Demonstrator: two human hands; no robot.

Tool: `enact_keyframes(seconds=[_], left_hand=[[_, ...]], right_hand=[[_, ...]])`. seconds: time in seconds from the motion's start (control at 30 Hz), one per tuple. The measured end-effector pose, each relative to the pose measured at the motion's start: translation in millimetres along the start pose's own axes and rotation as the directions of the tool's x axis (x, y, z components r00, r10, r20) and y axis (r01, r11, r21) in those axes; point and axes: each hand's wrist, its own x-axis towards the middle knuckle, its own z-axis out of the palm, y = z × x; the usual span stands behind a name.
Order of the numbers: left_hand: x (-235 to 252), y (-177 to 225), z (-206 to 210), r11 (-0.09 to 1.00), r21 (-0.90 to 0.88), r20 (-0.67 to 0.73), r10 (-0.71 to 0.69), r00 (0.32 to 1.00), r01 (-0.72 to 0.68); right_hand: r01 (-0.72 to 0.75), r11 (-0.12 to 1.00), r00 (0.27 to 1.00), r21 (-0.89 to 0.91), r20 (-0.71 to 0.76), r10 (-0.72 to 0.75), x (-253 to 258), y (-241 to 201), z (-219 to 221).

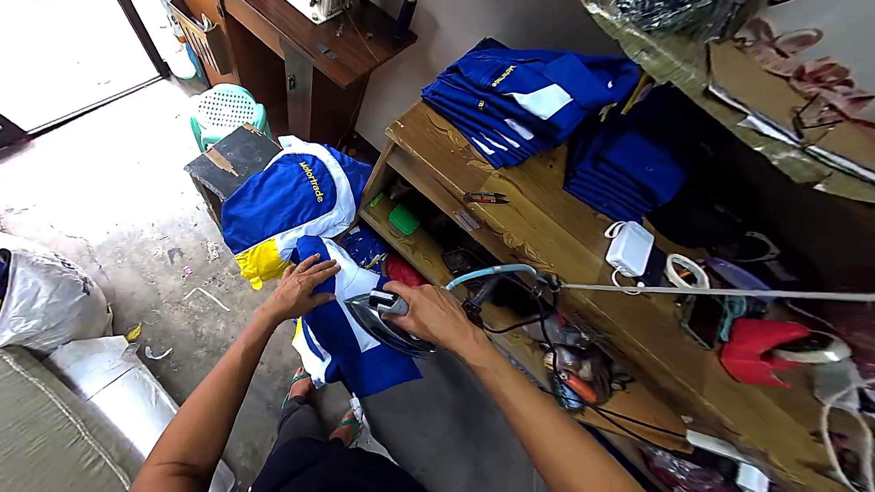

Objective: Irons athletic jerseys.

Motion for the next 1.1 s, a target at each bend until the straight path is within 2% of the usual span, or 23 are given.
enact_keyframes(seconds=[0.2,0.3,0.4,0.5,0.57,0.67,0.8,0.93,1.03,1.1], left_hand=[[13.3,-7.2,-22.4,0.999,0.037,0.156,0.033,0.987,-0.039],[15.1,-5.5,-27.7,0.997,0.060,0.199,0.031,0.979,-0.044],[15.0,-2.6,-30.6,0.997,0.063,0.199,0.022,0.980,-0.035],[16.5,-6.5,-26.8,0.998,0.036,0.186,0.037,0.982,-0.044],[16.4,-9.3,-24.7,0.998,0.029,0.182,0.044,0.982,-0.051],[17.2,-11.5,-26.6,0.997,0.045,0.188,0.048,0.981,-0.057],[18.7,-11.4,-28.3,0.997,0.050,0.205,0.043,0.978,-0.054],[19.1,-14.4,-26.1,0.997,0.047,0.182,0.056,0.982,-0.066],[16.5,-10.5,-24.8,0.998,0.054,0.142,0.029,0.989,-0.037],[3.5,-5.4,-17.5,0.998,0.067,-0.034,0.009,0.999,-0.006]], right_hand=[[-0.063,0.996,0.998,-0.064,0.016,0.064,24.9,-28.0,-7.3],[-0.029,0.996,0.998,-0.080,0.046,0.033,18.5,-29.2,-6.0],[-0.037,0.996,0.999,-0.083,0.006,0.037,13.7,-28.3,-5.5],[-0.148,0.988,0.988,-0.047,-0.058,0.145,20.0,-30.0,-3.5],[-0.188,0.981,0.981,-0.038,-0.046,0.187,25.4,-32.6,-5.0],[-0.092,0.992,0.994,-0.084,0.045,0.096,21.8,-36.1,-6.0],[0.055,0.992,0.994,-0.116,0.105,-0.043,-11.4,-40.3,10.5],[0.114,0.982,0.990,-0.149,0.095,-0.101,-59.6,-36.3,34.3],[0.044,0.993,0.997,-0.105,0.075,-0.037,-100.9,-16.8,48.5],[-0.047,0.997,0.999,-0.057,0.019,0.048,-134.0,5.6,64.9]])
